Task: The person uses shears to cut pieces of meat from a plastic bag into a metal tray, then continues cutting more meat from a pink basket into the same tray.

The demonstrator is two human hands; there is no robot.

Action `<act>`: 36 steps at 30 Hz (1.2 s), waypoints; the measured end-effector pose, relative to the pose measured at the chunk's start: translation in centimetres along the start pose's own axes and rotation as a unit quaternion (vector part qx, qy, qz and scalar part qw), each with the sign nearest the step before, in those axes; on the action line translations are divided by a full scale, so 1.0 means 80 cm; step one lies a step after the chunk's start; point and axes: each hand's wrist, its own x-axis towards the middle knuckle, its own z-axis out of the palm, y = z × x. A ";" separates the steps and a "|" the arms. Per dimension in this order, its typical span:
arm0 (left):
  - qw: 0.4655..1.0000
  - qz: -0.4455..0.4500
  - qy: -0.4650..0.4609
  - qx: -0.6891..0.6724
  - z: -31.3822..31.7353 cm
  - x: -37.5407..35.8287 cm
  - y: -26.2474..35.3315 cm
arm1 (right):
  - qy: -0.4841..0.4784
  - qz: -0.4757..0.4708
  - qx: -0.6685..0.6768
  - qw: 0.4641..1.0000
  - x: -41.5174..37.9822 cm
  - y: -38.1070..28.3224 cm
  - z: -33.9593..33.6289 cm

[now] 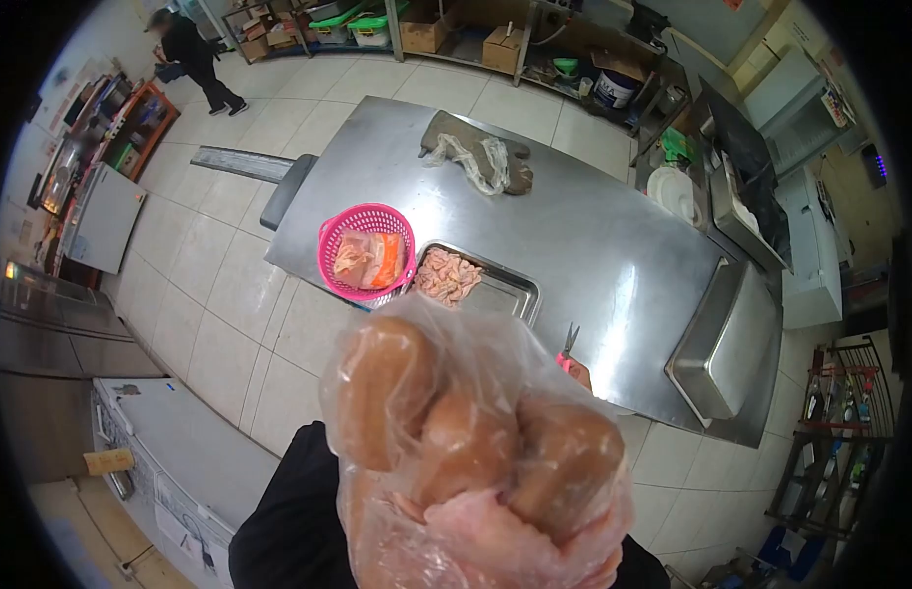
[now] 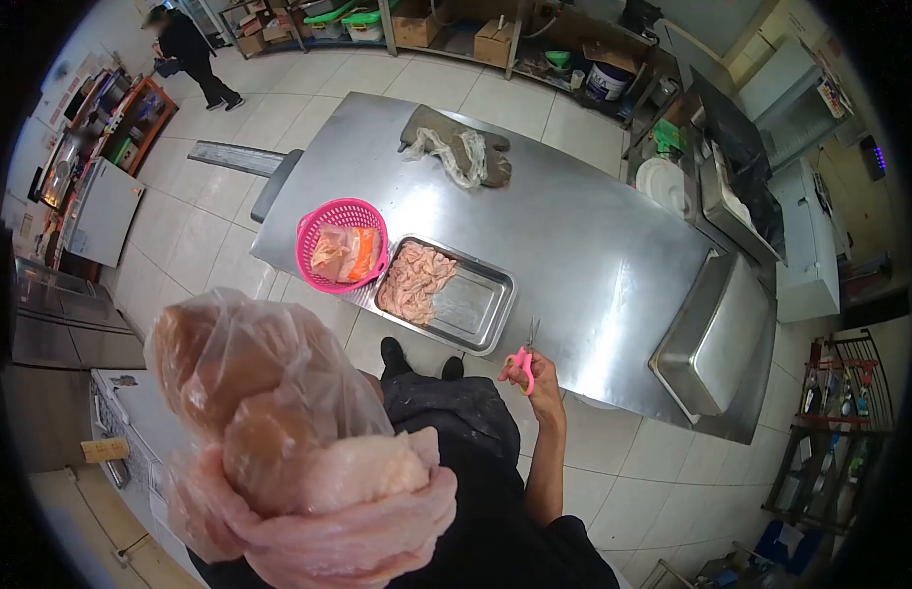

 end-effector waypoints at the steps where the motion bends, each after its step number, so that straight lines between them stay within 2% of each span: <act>1: 1.000 -0.002 0.002 0.005 -0.002 0.001 0.000 | 0.015 0.015 0.003 1.000 0.002 0.000 0.000; 5: 0.999 0.004 -0.001 0.032 -0.004 0.005 -0.002 | 0.030 0.040 0.023 0.998 0.012 0.001 0.002; 8: 0.998 0.014 -0.002 0.054 -0.004 0.010 -0.002 | -0.006 0.047 0.041 0.998 0.014 -0.013 0.005; 11: 0.997 0.017 -0.001 0.079 -0.004 0.013 0.000 | -0.054 0.007 -0.054 0.997 0.014 -0.020 0.010; 14: 0.994 0.013 -0.002 0.111 -0.003 0.022 -0.003 | -0.083 0.071 -0.070 0.992 0.012 -0.058 0.034; 15: 0.991 0.003 -0.007 0.135 -0.003 0.030 -0.007 | 0.033 0.085 -0.201 0.975 0.016 -0.051 0.053; 16: 0.987 -0.020 -0.011 0.161 -0.004 0.037 -0.015 | 0.148 0.099 -0.326 0.929 0.023 -0.040 0.083; 18: 0.971 -0.117 -0.031 0.206 -0.007 0.050 -0.047 | 0.148 0.059 -0.261 0.952 0.038 -0.034 0.067; 19: 0.946 -0.260 -0.054 0.183 -0.014 0.045 -0.077 | 0.033 -0.003 -0.065 0.997 0.040 -0.035 0.037; 21: 0.834 -0.525 -0.103 0.139 -0.031 0.021 -0.148 | 0.075 0.007 -0.120 0.990 0.044 -0.029 0.031; 23: 0.859 -0.509 0.003 -0.048 -0.063 -0.077 -0.262 | 0.121 -0.014 -0.213 0.970 0.045 -0.016 0.020; 25: 0.806 -0.553 -0.195 0.086 -0.102 -0.112 -0.331 | 0.171 -0.065 -0.340 0.923 0.053 0.011 0.004; 27: 0.795 -0.517 -0.259 0.184 -0.135 -0.181 -0.415 | 0.209 -0.092 -0.369 0.901 0.054 0.024 -0.001; 30: 0.724 -0.680 -0.107 -0.039 -0.121 -0.208 -0.419 | 0.235 -0.091 -0.371 0.894 0.055 0.037 -0.010; 33: 0.761 -0.616 -0.147 -0.137 -0.122 -0.233 -0.410 | 0.237 -0.080 -0.356 0.901 0.048 0.051 -0.020; 34: 0.712 -0.658 -0.245 -0.028 -0.120 -0.226 -0.403 | 0.237 -0.079 -0.351 0.903 0.044 0.056 -0.024; 35: 0.730 -0.588 -0.322 0.134 -0.118 -0.235 -0.402 | 0.230 -0.068 -0.359 0.902 0.040 0.064 -0.029; 36: 0.723 -0.493 -0.387 0.290 -0.116 -0.251 -0.407 | 0.225 -0.060 -0.368 0.900 0.037 0.072 -0.037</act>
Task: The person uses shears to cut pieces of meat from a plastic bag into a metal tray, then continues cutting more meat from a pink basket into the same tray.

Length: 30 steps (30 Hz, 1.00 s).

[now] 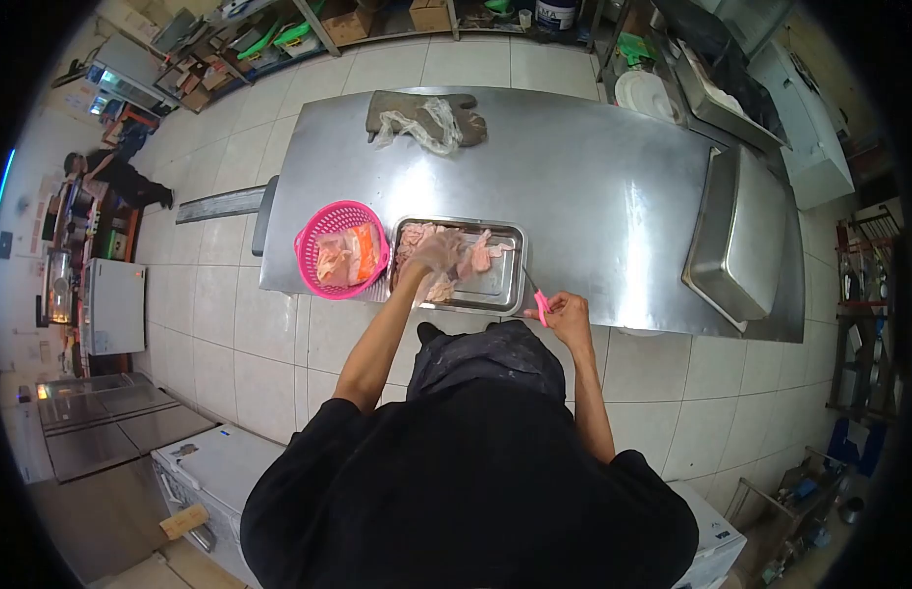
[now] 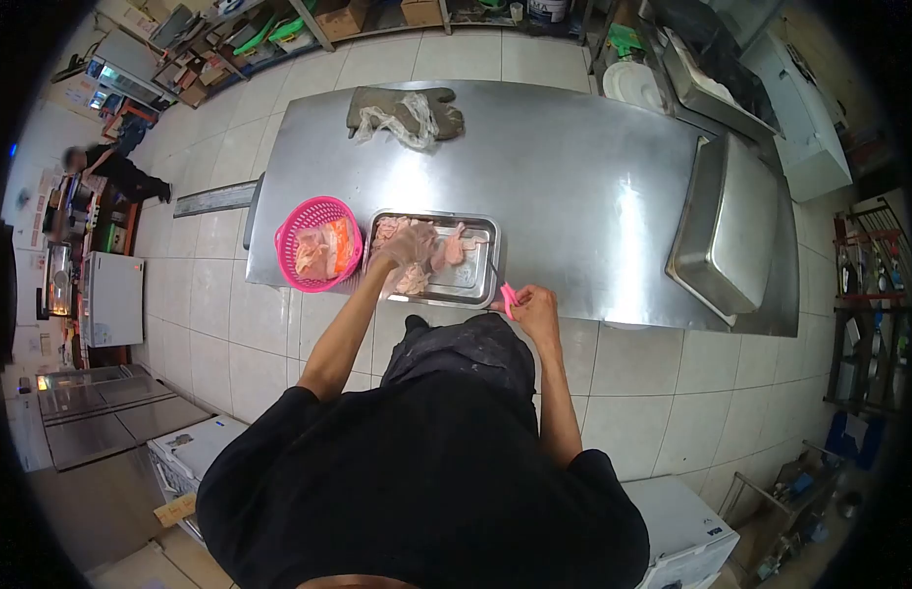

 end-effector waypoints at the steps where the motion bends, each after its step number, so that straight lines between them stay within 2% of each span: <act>1: 0.981 0.026 0.055 0.184 0.016 0.001 -0.010 | -0.007 0.004 -0.010 1.000 -0.003 0.006 -0.002; 2: 0.992 -0.055 0.083 0.074 0.027 -0.002 -0.023 | -0.009 0.004 -0.019 1.000 -0.007 0.012 -0.004; 5: 0.980 -0.099 0.147 0.091 0.059 -0.004 0.002 | -0.021 0.004 -0.031 0.999 -0.016 0.018 -0.006; 6: 0.969 -0.128 0.106 0.182 0.061 0.000 0.030 | -0.030 0.005 -0.029 0.999 -0.016 0.018 -0.006; 9: 0.969 -0.173 0.099 0.144 0.104 0.035 0.021 | -0.056 -0.014 -0.051 0.997 -0.017 0.023 -0.001; 10: 0.970 -0.175 0.111 0.124 0.110 0.039 0.024 | -0.061 -0.027 -0.064 0.996 -0.014 0.024 -0.002; 13: 0.957 -0.109 0.224 0.150 0.113 0.030 0.041 | -0.060 -0.003 -0.013 0.998 -0.016 0.019 -0.003; 14: 0.963 -0.055 0.229 0.132 0.103 0.019 0.038 | -0.054 -0.006 -0.029 0.998 -0.018 0.014 -0.006; 16: 0.991 -0.090 0.091 -0.045 0.052 -0.010 0.065 | -0.063 0.011 0.001 0.998 -0.016 0.021 -0.003; 17: 0.984 -0.110 0.019 -0.136 0.032 -0.026 0.085 | -0.070 0.021 0.014 0.997 -0.015 0.024 -0.004; 18: 0.943 -0.166 0.027 -0.288 0.021 -0.039 0.102 | -0.076 0.016 0.017 0.997 -0.011 0.023 -0.006; 21: 0.830 -0.090 0.044 -0.548 0.017 -0.053 0.069 | -0.115 0.034 0.057 0.991 -0.006 0.017 0.003; 24: 0.724 -0.032 -0.025 -0.688 -0.002 -0.054 0.072 | -0.187 0.092 0.158 0.965 0.005 0.001 0.014; 27: 0.864 -0.021 0.014 -0.503 -0.039 -0.075 0.135 | -0.285 0.121 0.274 0.910 0.018 -0.020 0.022; 29: 0.924 -0.003 0.054 -0.378 -0.050 -0.087 0.165 | -0.335 0.132 0.358 0.861 0.030 -0.032 0.034; 30: 0.967 -0.005 0.070 -0.244 -0.062 -0.093 0.185 | -0.349 0.129 0.395 0.840 0.034 -0.046 0.038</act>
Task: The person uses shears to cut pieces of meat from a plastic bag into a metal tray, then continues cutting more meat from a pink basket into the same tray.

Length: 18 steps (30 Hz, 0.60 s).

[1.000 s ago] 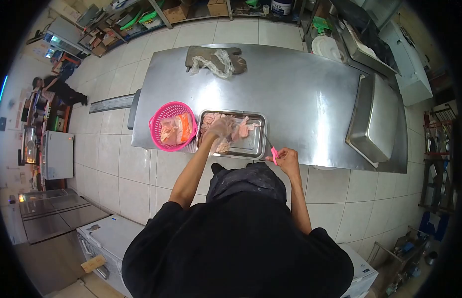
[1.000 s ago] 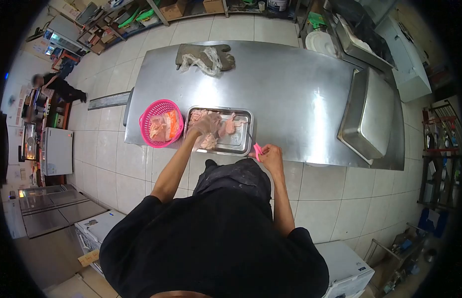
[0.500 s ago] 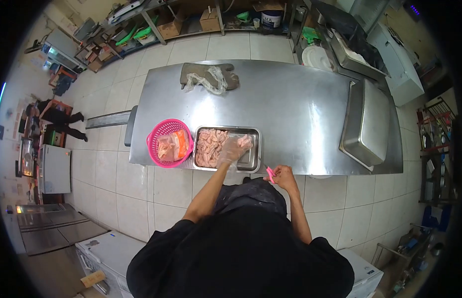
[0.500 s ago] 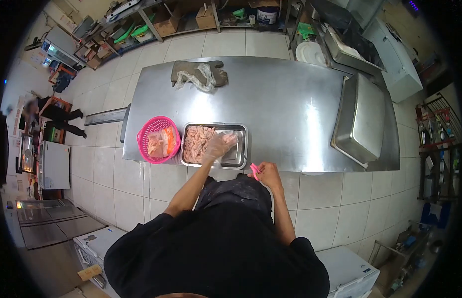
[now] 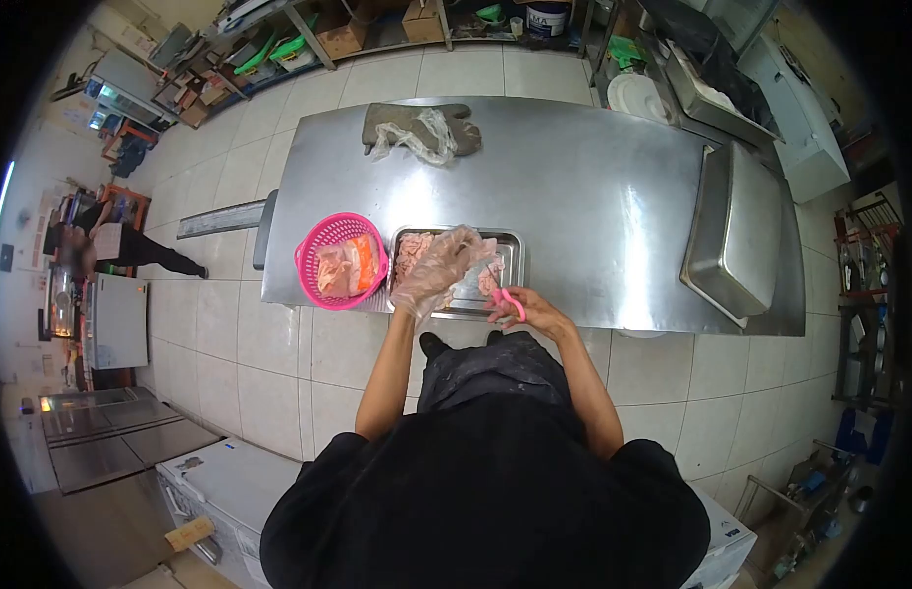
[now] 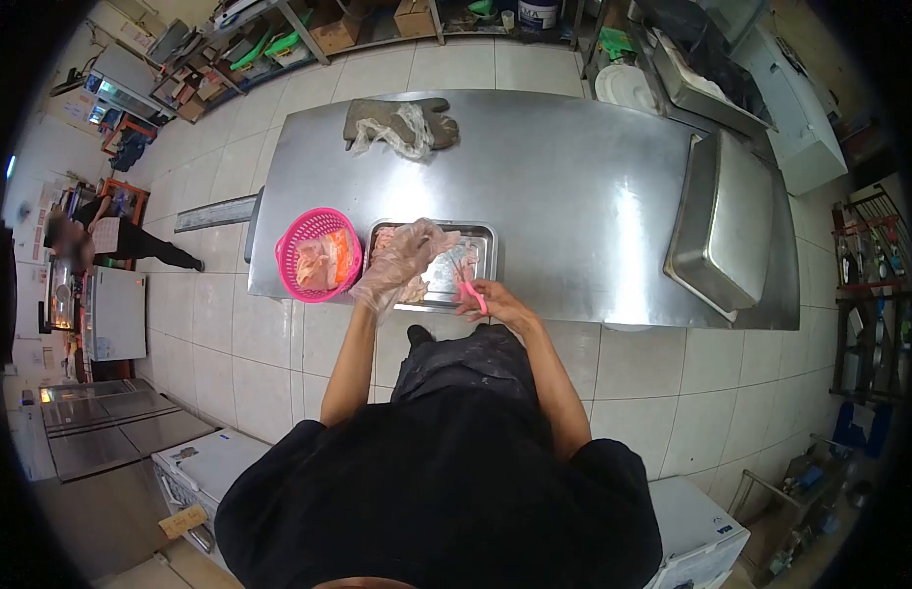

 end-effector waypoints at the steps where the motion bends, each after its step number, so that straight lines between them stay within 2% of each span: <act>1: 0.990 0.012 0.012 0.140 -0.001 -0.003 0.011 | -0.024 -0.008 0.037 0.999 0.004 -0.012 0.015; 2: 0.981 0.103 0.024 0.164 -0.002 -0.001 -0.007 | -0.048 -0.015 0.074 0.996 0.009 -0.018 0.026; 3: 0.962 0.192 0.041 0.190 -0.003 -0.003 -0.012 | -0.042 -0.033 0.039 0.998 0.019 -0.015 0.029; 5: 0.954 0.233 0.104 0.155 -0.003 -0.007 -0.020 | -0.030 -0.069 -0.033 0.997 0.037 -0.008 0.032; 6: 0.953 0.220 0.091 0.189 -0.011 -0.009 -0.023 | -0.022 -0.063 0.010 0.998 0.037 -0.012 0.036; 8: 0.983 0.161 0.085 -0.038 -0.011 -0.017 -0.029 | 0.035 -0.121 -0.044 0.991 0.037 -0.013 0.044; 9: 0.977 0.128 0.080 -0.152 -0.011 -0.020 -0.031 | 0.064 -0.150 -0.071 0.984 0.036 -0.014 0.050; 10: 0.973 0.121 0.035 -0.195 -0.019 -0.023 -0.040 | 0.081 -0.166 -0.052 0.981 0.032 -0.018 0.054; 13: 0.940 0.076 0.029 -0.332 -0.027 -0.032 -0.042 | 0.125 -0.197 -0.068 0.970 0.025 -0.022 0.049; 14: 0.890 0.080 0.117 -0.434 -0.012 -0.043 -0.039 | 0.118 -0.202 -0.090 0.968 0.024 -0.021 0.043; 17: 0.899 0.138 0.014 -0.416 -0.024 -0.031 -0.060 | 0.103 -0.201 -0.137 0.965 0.015 -0.015 0.035; 18: 0.893 0.121 0.076 -0.426 -0.020 -0.032 -0.058 | 0.101 -0.191 -0.143 0.966 0.010 -0.020 0.039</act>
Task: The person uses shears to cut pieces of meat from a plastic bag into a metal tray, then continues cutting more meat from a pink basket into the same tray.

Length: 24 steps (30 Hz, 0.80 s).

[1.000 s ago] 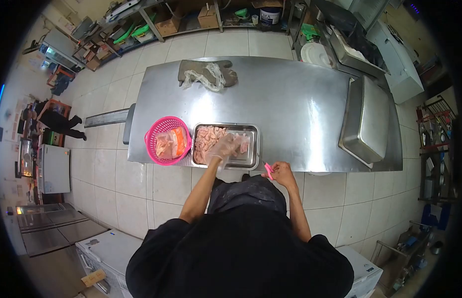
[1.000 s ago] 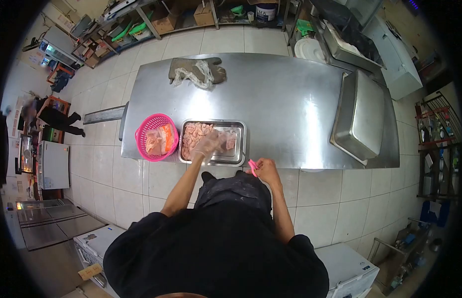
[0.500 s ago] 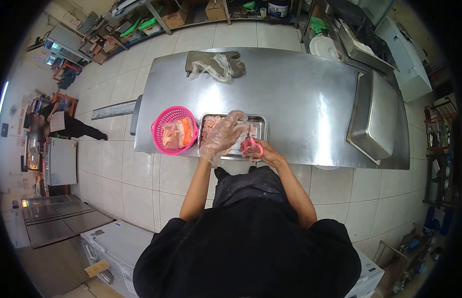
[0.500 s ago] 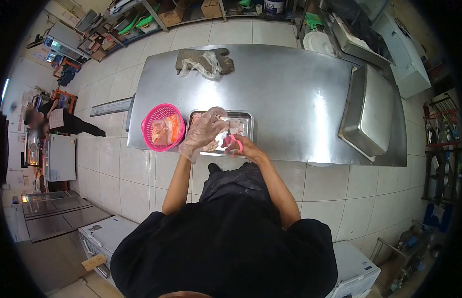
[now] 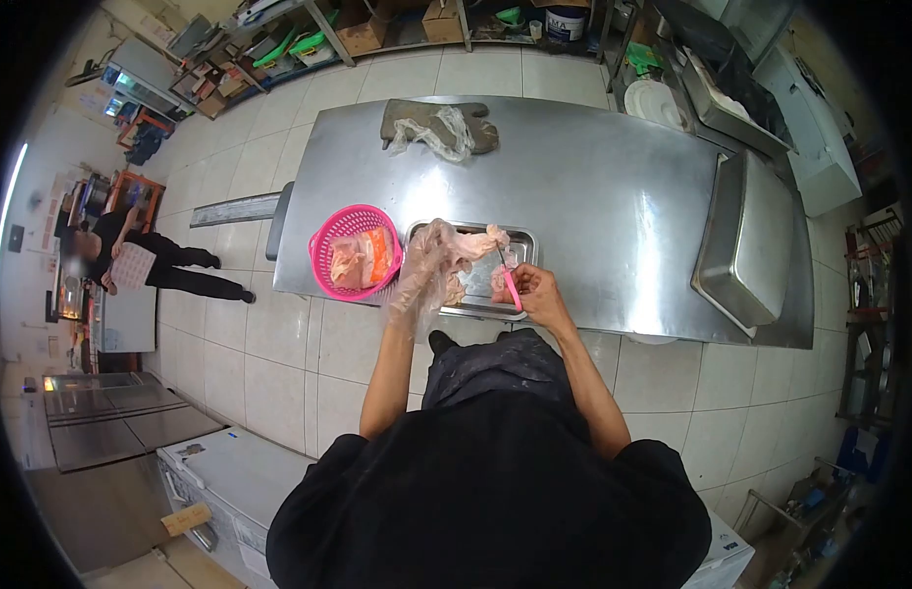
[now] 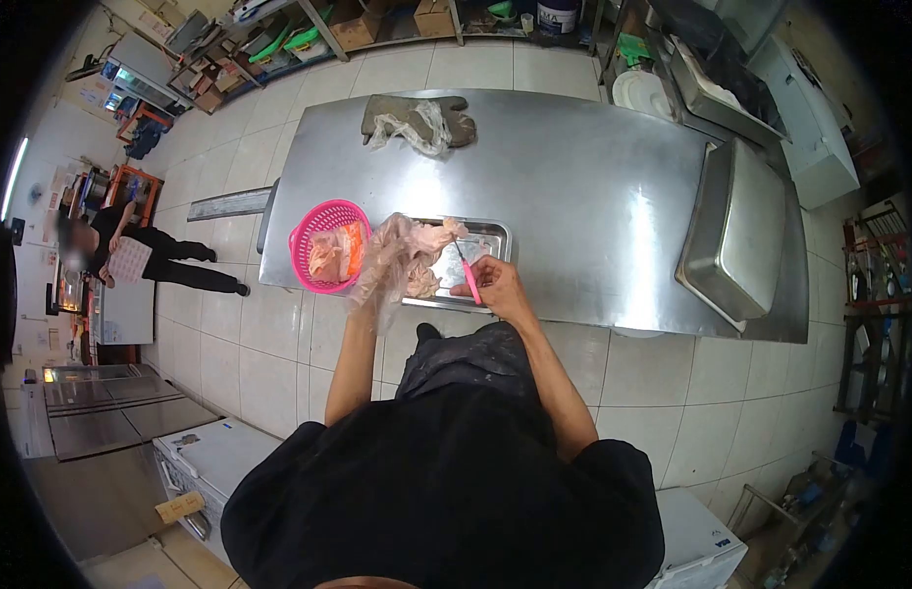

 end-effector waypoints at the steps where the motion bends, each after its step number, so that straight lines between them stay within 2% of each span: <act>1: 0.998 0.012 0.063 -0.002 0.007 -0.001 -0.003 | -0.004 0.007 -0.006 1.000 -0.002 -0.004 0.000; 2: 0.992 0.022 0.126 -0.003 0.010 -0.001 -0.004 | -0.036 0.033 0.015 0.999 -0.003 0.006 0.000; 5: 0.971 0.136 -0.049 0.189 -0.032 0.024 -0.021 | -0.142 0.085 0.071 0.984 -0.001 0.027 0.002; 7: 0.975 0.117 -0.012 0.187 0.006 0.013 0.014 | -0.233 0.101 0.101 0.962 -0.006 0.013 0.018; 8: 0.977 0.103 0.009 0.187 0.032 -0.001 0.035 | -0.283 0.040 0.109 0.952 -0.002 0.014 0.026; 9: 0.978 0.085 0.033 0.185 0.043 -0.013 0.044 | -0.294 0.039 0.145 0.944 -0.002 0.006 0.039; 10: 0.971 0.100 0.006 0.219 0.034 -0.016 0.050 | -0.305 0.035 0.177 0.935 0.001 -0.012 0.050; 12: 0.943 0.146 0.047 0.296 0.039 -0.032 0.061 | -0.334 0.018 0.227 0.915 0.007 -0.025 0.072; 13: 0.925 0.173 0.067 0.332 0.041 -0.037 0.068 | -0.341 -0.001 0.206 0.917 0.008 -0.031 0.074; 15: 0.925 0.177 0.073 0.329 0.025 -0.040 0.072 | -0.358 -0.031 0.168 0.918 0.001 -0.040 0.083; 17: 0.927 0.173 0.071 0.324 0.017 -0.042 0.087 | -0.339 0.067 0.177 0.922 -0.003 -0.029 0.078; 18: 0.941 0.183 0.111 0.260 0.025 -0.041 0.087 | -0.344 0.099 0.175 0.917 -0.006 -0.013 0.072; 19: 0.928 0.187 0.094 0.308 0.007 -0.038 0.085 | -0.347 0.129 0.171 0.913 -0.009 -0.004 0.071; 20: 0.912 0.191 0.075 0.355 -0.023 -0.034 0.078 | -0.369 0.134 0.185 0.901 -0.017 0.006 0.075; 23: 0.905 0.179 0.080 0.377 -0.002 -0.047 0.086 | -0.370 0.064 0.253 0.892 -0.026 -0.017 0.110; 24: 0.902 0.187 0.081 0.382 0.000 -0.052 0.085 | -0.343 0.062 0.314 0.883 -0.017 -0.028 0.121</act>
